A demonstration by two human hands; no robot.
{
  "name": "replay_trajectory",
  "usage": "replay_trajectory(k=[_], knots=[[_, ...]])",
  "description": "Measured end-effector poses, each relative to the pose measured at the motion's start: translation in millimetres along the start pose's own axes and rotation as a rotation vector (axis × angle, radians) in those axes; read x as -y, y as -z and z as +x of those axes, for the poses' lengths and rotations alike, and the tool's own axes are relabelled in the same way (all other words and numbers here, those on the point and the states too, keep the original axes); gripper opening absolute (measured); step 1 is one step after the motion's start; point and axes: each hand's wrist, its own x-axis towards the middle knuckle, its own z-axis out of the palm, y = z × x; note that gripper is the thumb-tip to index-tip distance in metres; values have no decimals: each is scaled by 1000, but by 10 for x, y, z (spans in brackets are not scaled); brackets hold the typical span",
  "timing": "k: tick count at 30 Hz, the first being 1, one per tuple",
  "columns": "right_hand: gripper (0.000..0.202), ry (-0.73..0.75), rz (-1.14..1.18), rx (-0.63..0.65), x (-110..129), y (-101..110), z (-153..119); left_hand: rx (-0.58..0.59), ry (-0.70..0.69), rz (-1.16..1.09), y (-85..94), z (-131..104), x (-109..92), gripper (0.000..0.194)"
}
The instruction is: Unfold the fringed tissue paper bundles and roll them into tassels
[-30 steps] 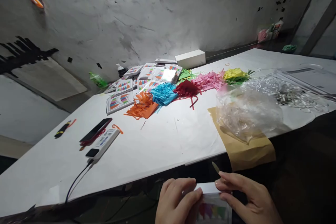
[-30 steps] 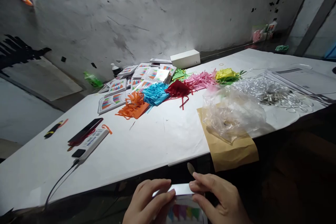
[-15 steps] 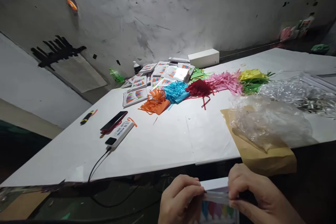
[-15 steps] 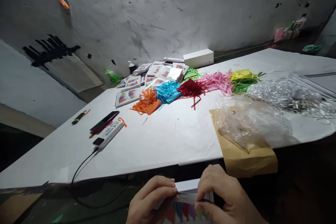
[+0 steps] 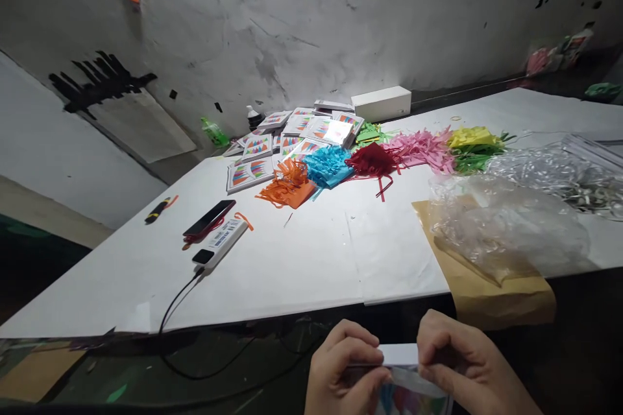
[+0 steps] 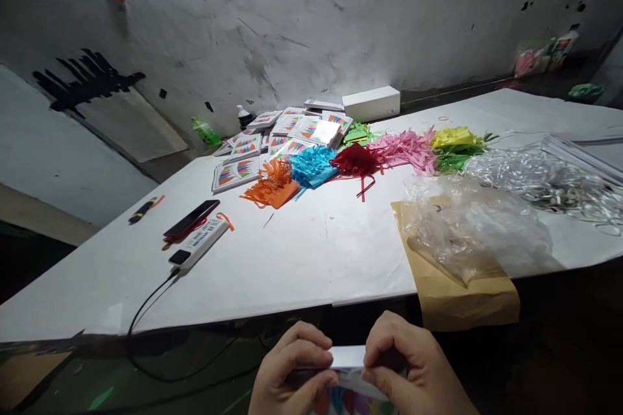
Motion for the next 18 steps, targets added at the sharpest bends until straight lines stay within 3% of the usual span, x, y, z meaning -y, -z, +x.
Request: replay_trajectory(k=[6, 10, 13, 18], knots=[[20, -93, 115, 41, 127, 146, -11, 76, -41, -10, 2, 10, -5, 7], [13, -31, -106, 119, 275, 154, -6, 75, -64, -7, 11, 12, -1, 8], [10, 29, -262, 111, 282, 102, -3, 74, -90, -1, 6, 27, 18, 8], [13, 113, -337, 70, 221, 92, -6, 69, -149, -21, 15, 62, 14, 9]])
